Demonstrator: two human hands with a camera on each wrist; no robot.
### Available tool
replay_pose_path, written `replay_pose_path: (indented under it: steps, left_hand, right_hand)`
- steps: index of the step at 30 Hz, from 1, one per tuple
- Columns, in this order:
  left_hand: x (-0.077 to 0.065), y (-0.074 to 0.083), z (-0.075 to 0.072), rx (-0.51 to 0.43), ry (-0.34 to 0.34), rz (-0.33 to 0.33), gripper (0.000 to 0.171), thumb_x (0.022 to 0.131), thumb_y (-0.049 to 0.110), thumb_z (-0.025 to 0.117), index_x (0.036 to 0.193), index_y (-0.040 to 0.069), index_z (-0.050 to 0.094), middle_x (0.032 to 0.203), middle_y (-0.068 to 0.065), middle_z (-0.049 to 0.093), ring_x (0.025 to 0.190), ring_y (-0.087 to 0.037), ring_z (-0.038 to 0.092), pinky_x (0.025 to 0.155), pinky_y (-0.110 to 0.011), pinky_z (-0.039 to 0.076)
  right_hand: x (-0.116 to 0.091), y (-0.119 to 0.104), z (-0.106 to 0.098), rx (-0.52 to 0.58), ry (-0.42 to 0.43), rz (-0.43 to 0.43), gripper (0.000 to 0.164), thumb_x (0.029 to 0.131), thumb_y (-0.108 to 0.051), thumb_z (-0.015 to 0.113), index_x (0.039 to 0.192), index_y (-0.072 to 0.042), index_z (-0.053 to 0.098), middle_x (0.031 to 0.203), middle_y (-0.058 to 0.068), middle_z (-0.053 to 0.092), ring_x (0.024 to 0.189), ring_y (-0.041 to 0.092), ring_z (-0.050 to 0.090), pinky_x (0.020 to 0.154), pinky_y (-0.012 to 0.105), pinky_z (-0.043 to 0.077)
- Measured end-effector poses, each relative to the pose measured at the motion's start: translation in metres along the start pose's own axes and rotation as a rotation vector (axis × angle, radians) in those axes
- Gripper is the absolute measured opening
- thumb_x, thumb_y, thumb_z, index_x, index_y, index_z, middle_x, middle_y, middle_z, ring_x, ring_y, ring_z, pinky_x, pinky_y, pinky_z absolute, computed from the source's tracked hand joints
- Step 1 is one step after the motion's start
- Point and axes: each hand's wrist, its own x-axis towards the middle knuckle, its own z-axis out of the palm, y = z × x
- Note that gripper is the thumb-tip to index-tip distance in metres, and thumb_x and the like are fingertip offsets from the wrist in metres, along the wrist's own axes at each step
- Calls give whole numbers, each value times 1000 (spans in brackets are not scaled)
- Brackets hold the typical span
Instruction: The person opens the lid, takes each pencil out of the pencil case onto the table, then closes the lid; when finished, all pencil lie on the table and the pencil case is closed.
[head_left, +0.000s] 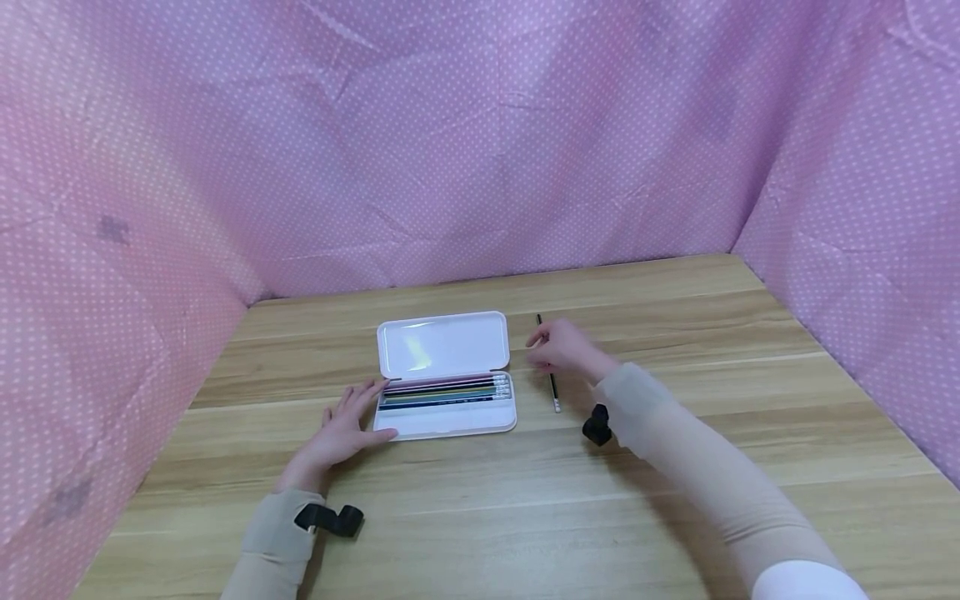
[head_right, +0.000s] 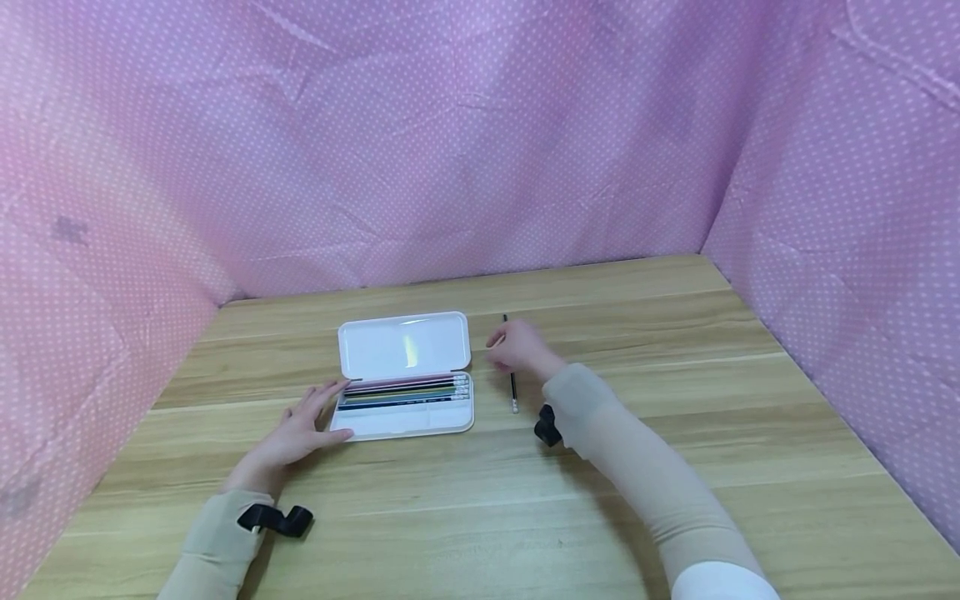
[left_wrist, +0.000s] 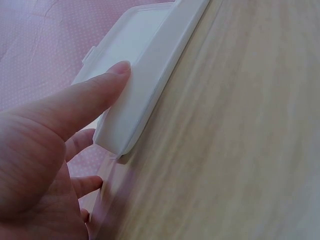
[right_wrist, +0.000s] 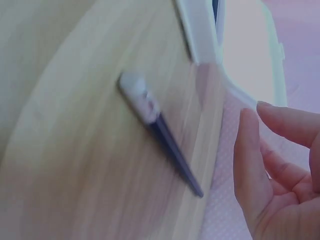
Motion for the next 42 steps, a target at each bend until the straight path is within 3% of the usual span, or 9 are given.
replay_pose_path:
  steps: [6, 16, 26, 42]
  left_hand:
    - [0, 1, -1, -1, 1, 0, 88, 81, 45, 71, 151, 20, 24, 158, -21, 7, 141, -48, -9, 101, -73, -12]
    - [1, 0, 0, -6, 3, 3, 89, 80, 45, 71, 151, 20, 23, 158, -21, 6, 142, -47, -10, 101, -72, -13]
    - [3, -4, 2, -6, 10, 6, 90, 79, 47, 72, 151, 21, 23, 158, -21, 7, 142, -47, -9, 101, -73, -12]
    - [2, -3, 1, -7, 7, 6, 89, 80, 46, 71, 151, 21, 23, 158, -20, 7, 142, -48, -9, 100, -74, -12]
  right_hand:
    - [-2, -12, 13, -31, -31, -47, 29, 83, -7, 69, 109, 5, 63, 88, 11, 62, 76, 29, 70, 68, 34, 58]
    - [-5, -35, 40, -152, -96, -110, 23, 83, -11, 72, 104, -4, 66, 80, 5, 63, 64, 14, 57, 60, 24, 52]
    - [0, -42, 61, -205, -115, -214, 26, 82, -11, 73, 106, -5, 66, 80, 1, 62, 68, 12, 54, 58, 21, 46]
    - [12, -42, 78, -507, -108, -358, 30, 84, -14, 71, 112, -9, 65, 93, 3, 66, 85, 15, 56, 83, 31, 48]
